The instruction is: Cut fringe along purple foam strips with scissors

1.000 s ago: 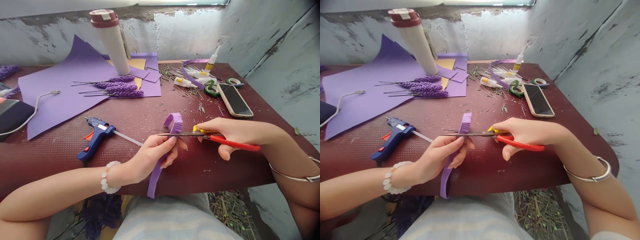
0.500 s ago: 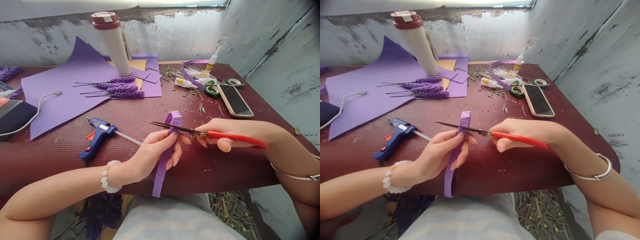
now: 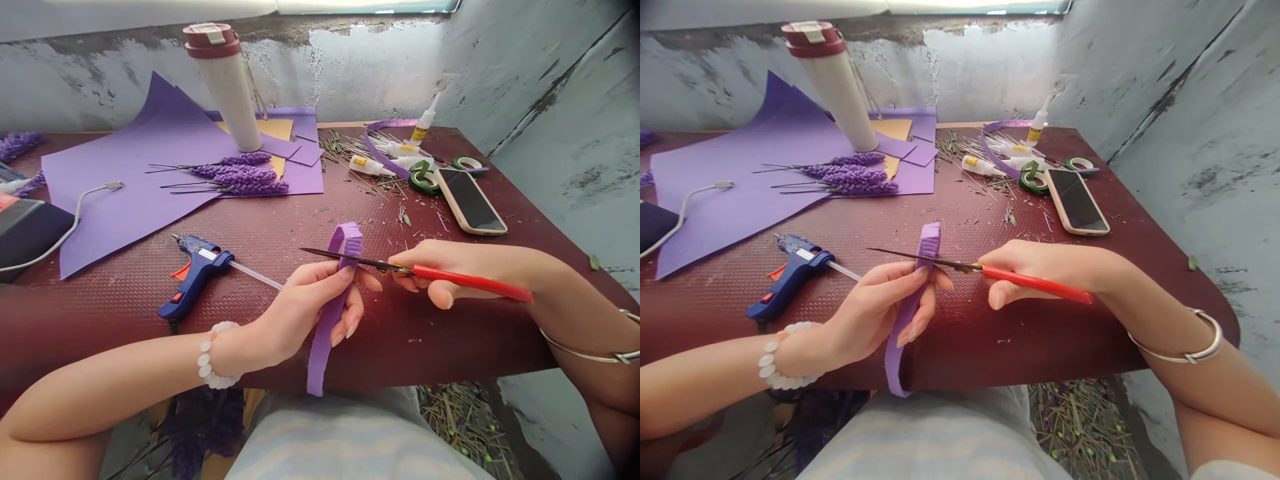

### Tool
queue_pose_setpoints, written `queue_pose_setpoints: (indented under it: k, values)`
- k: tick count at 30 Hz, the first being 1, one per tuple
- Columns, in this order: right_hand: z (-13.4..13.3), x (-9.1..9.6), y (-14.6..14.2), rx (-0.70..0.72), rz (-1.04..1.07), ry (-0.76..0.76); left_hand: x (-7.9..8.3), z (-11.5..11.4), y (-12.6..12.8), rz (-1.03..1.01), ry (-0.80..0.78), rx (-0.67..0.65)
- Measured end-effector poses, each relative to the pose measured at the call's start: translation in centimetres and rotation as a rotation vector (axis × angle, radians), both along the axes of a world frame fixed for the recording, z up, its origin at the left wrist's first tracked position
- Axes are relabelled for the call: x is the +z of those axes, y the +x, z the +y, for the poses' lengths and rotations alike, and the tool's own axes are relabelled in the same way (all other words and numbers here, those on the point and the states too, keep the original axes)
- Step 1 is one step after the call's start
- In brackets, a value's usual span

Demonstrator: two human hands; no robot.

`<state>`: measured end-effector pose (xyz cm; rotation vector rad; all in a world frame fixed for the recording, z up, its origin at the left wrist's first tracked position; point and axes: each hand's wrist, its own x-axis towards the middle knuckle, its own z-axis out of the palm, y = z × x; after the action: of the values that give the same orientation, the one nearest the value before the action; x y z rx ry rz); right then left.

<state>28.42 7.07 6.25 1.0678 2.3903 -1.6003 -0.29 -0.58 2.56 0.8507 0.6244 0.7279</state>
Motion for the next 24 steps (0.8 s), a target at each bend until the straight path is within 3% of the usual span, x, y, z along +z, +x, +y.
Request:
queue_pose_setpoints:
  k: [24]
  values:
    - [0.06, -0.79, 0.72, -0.033, -0.012, -0.021, -0.01, 0.14, 0.14, -0.023, -0.004, 0.014]
